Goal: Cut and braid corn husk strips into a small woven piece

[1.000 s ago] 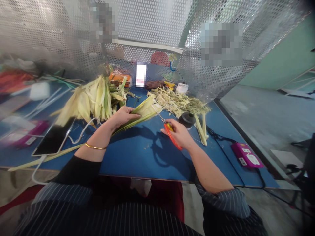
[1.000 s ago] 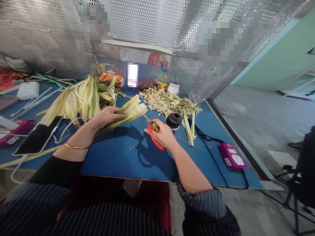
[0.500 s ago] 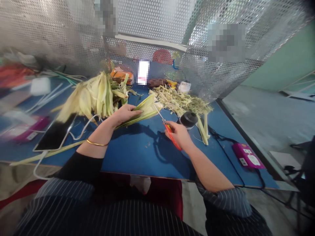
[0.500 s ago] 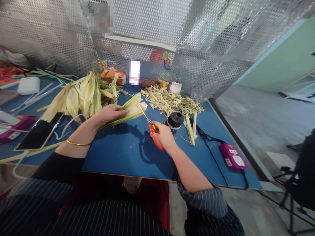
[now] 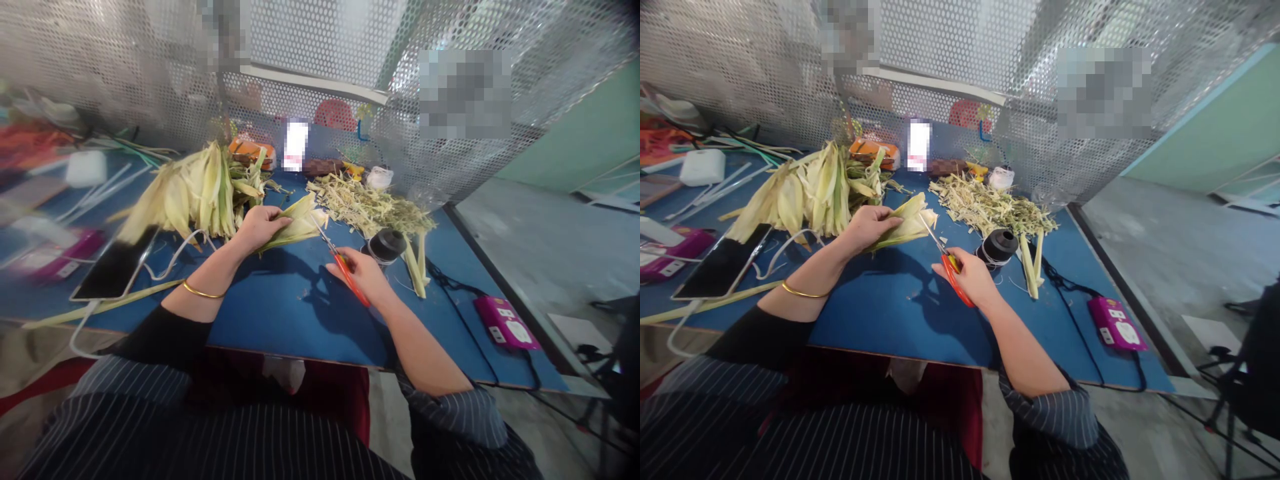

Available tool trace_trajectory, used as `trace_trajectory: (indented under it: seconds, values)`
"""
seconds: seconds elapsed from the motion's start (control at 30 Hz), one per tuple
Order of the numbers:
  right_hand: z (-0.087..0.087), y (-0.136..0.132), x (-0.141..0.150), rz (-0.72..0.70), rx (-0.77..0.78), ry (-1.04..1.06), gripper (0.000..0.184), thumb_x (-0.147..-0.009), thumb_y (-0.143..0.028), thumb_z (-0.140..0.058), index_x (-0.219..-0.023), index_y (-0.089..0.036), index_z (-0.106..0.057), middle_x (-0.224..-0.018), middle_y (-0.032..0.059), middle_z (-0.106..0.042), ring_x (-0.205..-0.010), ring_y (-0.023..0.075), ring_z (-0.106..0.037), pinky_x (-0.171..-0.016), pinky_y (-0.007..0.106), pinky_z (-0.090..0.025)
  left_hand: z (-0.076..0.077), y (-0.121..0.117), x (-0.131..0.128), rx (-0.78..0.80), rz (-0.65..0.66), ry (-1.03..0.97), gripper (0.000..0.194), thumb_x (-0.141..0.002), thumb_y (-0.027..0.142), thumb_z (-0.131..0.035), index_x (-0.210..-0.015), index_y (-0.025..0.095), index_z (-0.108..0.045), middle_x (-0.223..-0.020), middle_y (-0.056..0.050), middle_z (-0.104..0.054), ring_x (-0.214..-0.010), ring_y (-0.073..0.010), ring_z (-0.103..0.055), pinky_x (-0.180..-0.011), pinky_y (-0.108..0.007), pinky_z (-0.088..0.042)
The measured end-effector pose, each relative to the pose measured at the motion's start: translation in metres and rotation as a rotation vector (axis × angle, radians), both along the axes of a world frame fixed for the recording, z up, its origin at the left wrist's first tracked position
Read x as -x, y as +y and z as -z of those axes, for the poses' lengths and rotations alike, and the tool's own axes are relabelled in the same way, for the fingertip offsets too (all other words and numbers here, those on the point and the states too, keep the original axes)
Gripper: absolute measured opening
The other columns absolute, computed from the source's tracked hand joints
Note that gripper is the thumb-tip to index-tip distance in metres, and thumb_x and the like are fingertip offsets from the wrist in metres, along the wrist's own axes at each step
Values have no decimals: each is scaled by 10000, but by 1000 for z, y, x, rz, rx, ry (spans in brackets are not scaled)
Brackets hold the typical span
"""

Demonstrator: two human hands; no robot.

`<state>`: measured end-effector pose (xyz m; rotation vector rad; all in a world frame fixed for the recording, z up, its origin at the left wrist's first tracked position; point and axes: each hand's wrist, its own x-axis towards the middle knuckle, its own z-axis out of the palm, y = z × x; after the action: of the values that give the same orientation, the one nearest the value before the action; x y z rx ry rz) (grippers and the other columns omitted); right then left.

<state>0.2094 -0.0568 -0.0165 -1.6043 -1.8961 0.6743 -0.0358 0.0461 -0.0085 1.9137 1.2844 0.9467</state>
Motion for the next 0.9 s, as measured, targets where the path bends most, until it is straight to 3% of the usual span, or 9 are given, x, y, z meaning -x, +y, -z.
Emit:
trace_trajectory:
  seconds: [0.63,0.73,0.9]
  values:
    - [-17,-7,2,-29,79,-80,523,-768,-605,-572,-1115,-215,-547,-755,-1,-579,-612,125,-471,-594,261,-394,-9,-13,-7,-79,-28,139,243,-747,367,-582,-665,154,-667,-510,43,-456,-533,-96,-381,-533,-250,-264]
    - [-19,-7,2,-38,80,-81,523,-770,-600,-571,-1123,-216,-539,-761,0,-579,-618,128,-472,-595,263,-394,-8,-14,-9,-52,-15,116,283,-757,409,-578,-626,163,-627,-507,44,-412,-528,-94,-353,-515,-252,-249]
    - [-21,-7,5,-34,84,-94,507,-755,-593,-591,-1099,-222,-549,-772,5,-599,-634,140,-501,-618,274,-408,-5,-16,-12,-12,-8,91,469,-794,523,-516,-496,176,-412,-505,42,-254,-511,-91,-264,-490,-266,-198]
